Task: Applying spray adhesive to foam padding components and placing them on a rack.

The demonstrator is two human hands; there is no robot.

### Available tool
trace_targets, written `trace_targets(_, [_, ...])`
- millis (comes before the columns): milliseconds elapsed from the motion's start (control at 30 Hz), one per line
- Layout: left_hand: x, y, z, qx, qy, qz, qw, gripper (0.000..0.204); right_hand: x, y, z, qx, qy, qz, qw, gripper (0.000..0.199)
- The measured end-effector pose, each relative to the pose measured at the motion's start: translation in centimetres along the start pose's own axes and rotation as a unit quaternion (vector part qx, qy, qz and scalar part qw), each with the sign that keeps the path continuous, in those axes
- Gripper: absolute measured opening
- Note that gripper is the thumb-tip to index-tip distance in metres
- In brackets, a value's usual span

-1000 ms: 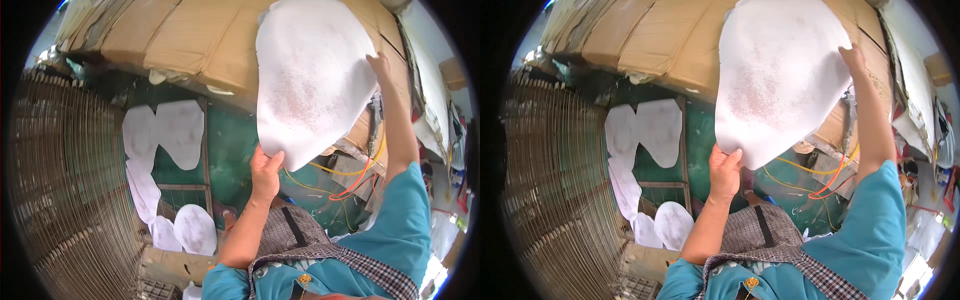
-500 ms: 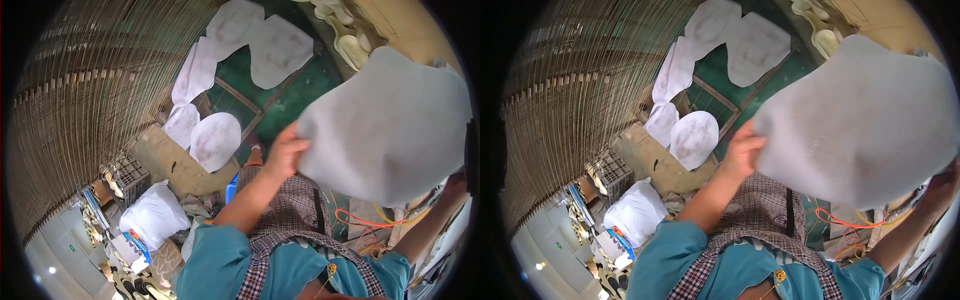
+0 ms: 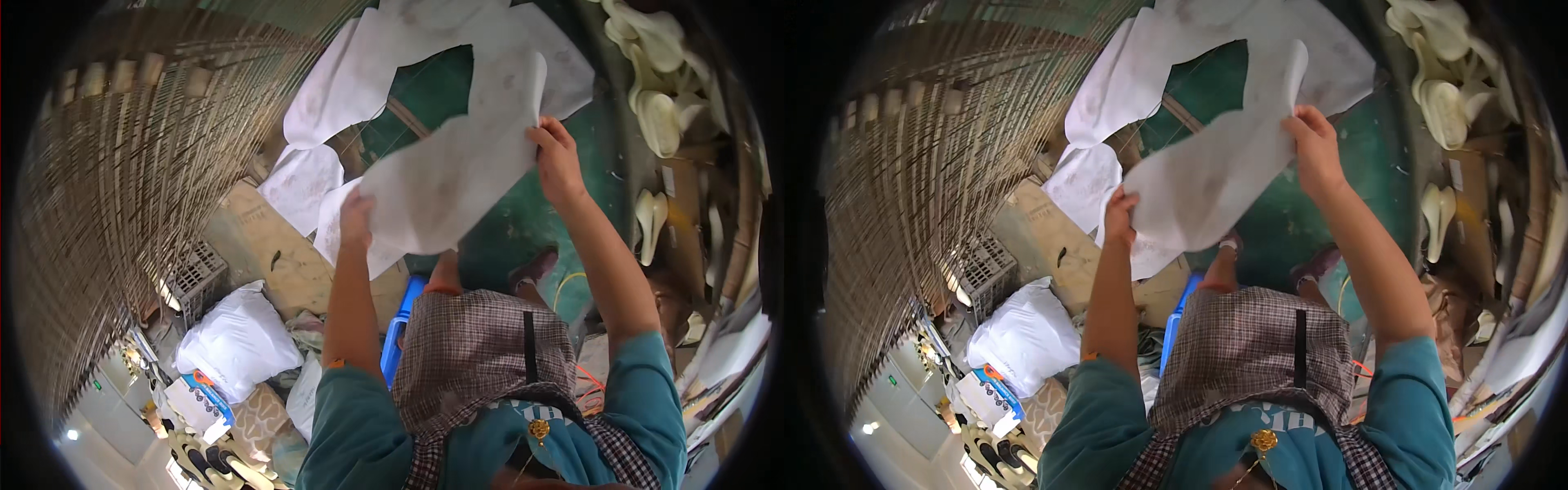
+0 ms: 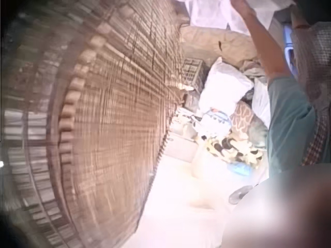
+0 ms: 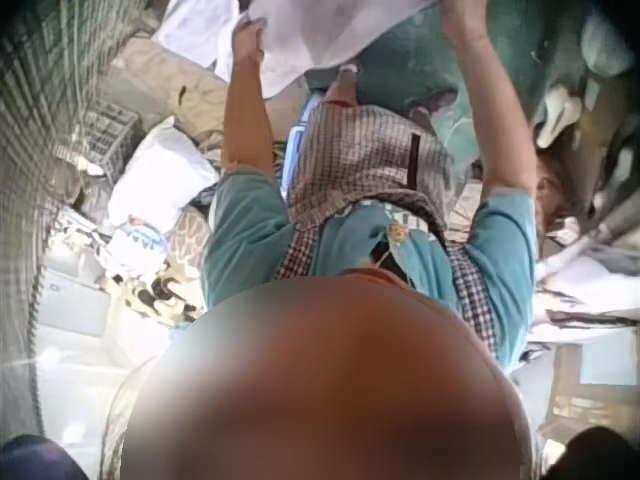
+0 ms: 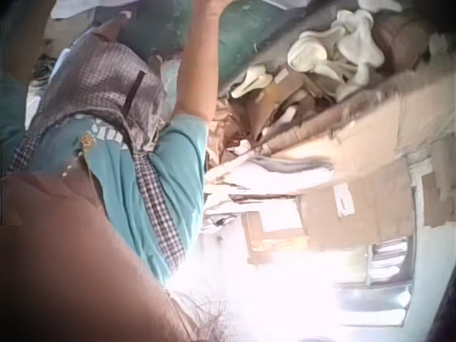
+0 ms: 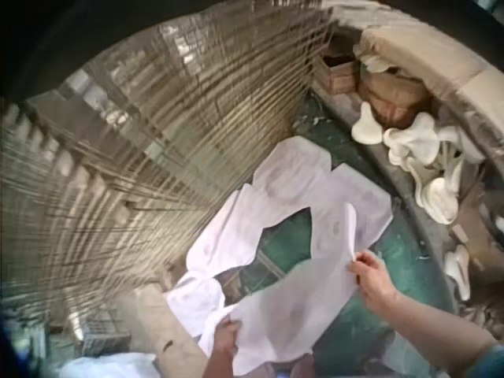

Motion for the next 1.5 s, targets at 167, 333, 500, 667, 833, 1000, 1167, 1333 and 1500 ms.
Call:
trace_targets(167, [6.8,-13.0,1.0,-0.065,-0.035,0.031,0.997,0.031,-5.5,-5.8,11.2,-0.048,-0.099,0.002,0.994,0.009])
trace_targets(333, [10.3,-22.2,-3.0,-0.041,-0.112,0.154,0.981,0.023,-1.9,-10.4,26.0,-0.183,-0.048,0.054,0.981,0.022])
trace_targets(500, [13.5,-27.2,-6.3,-0.037,-0.116,0.243,0.962,0.024,2.2,-11.1,33.9,-0.270,0.044,0.095,0.957,0.035])
trace_targets(667, [15.0,-28.0,-5.7,-0.044,-0.099,0.260,0.960,0.043,0.7,-9.9,35.9,-0.326,0.044,0.030,0.944,0.037])
trace_targets(833, [14.0,-24.5,-3.5,-0.001,-0.075,0.315,0.946,0.051,2.0,-9.9,36.1,-0.343,0.066,0.045,0.936,0.032])
trace_targets(1000, [7.7,-16.3,9.1,-0.179,0.076,0.118,0.974,0.029,7.2,-8.3,33.0,-0.255,0.302,-0.031,0.918,0.035])
trace_targets(1167, [1.6,-1.3,25.3,-0.296,0.381,-0.101,0.870,0.031,9.0,0.2,25.9,-0.265,0.231,0.023,0.936,0.039])
trace_targets(1333, [-2.2,4.9,28.2,-0.210,0.526,-0.290,0.772,0.030,14.4,6.4,19.5,-0.268,0.221,0.074,0.935,0.034])
trace_targets(1500, [-2.6,3.0,24.6,-0.153,0.576,-0.102,0.797,0.019,23.5,11.5,13.1,-0.153,0.239,0.065,0.957,0.030])
Point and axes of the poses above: each hand's wrist, its own y-axis away from the middle knuckle, its own x-axis out of the back of the hand, z = x × y, the point moved 6 cm from there along -y, towards the middle knuckle, and after that the axes turned 4 degrees about z, right-handed, at the moved point
